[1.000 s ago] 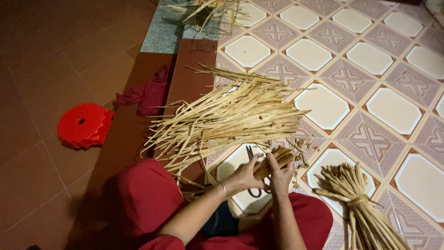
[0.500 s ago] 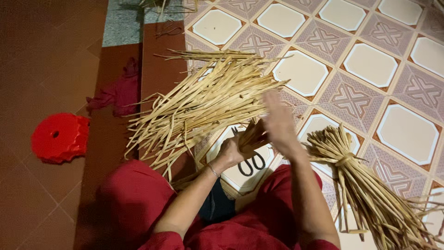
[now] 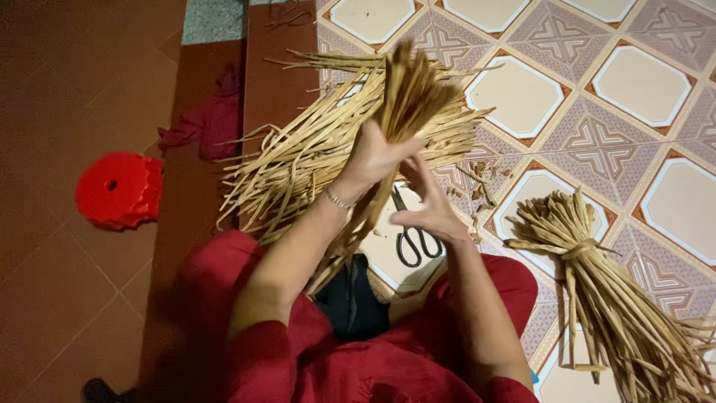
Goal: The person sits on a tiled floor and uses shears to cut a bundle of dried sticks into shorter pieces. The cut pieces are placed into a growing pile beside the uncut bundle.
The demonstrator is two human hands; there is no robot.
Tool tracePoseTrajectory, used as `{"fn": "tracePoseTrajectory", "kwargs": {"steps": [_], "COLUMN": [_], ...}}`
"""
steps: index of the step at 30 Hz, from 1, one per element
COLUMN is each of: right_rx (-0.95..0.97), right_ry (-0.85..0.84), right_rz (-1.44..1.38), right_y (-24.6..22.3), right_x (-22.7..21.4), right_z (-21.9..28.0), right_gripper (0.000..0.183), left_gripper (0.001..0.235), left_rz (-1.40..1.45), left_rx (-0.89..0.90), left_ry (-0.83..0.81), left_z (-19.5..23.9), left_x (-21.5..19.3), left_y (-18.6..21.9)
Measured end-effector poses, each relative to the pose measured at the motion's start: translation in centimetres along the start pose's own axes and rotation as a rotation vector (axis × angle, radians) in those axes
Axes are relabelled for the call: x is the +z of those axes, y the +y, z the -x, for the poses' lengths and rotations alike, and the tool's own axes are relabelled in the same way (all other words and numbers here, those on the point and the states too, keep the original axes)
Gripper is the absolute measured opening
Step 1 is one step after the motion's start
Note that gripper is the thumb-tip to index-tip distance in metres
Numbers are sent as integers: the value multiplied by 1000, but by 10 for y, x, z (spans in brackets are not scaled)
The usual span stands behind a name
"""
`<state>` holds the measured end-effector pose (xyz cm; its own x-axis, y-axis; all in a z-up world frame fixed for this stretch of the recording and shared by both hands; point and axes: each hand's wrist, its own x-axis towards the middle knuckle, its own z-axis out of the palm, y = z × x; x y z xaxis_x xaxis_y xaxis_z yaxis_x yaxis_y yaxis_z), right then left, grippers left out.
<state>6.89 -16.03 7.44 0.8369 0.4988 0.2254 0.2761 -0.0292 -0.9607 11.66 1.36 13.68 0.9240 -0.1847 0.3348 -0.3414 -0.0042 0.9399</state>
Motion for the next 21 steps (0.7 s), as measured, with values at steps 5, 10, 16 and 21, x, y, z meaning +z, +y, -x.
{"fn": "tracePoseTrajectory", "kwargs": {"steps": [5, 10, 16, 21], "right_rx": [46, 275, 399, 145], "right_ry": [-6, -62, -13, 264], "right_rz": [-266, -264, 143, 900], "right_y": [16, 26, 45, 48], "right_x": [41, 42, 6, -51], "right_z": [-21, -17, -2, 17], "right_gripper": [110, 60, 44, 43], "left_gripper": [20, 22, 23, 24], "left_rz": [43, 158, 503, 740], "left_rx": [-34, 20, 14, 62], "left_ry": [95, 237, 439, 540], "left_z": [-32, -53, -49, -23], "left_x": [16, -7, -81, -120], "left_y": [50, 63, 64, 55]}}
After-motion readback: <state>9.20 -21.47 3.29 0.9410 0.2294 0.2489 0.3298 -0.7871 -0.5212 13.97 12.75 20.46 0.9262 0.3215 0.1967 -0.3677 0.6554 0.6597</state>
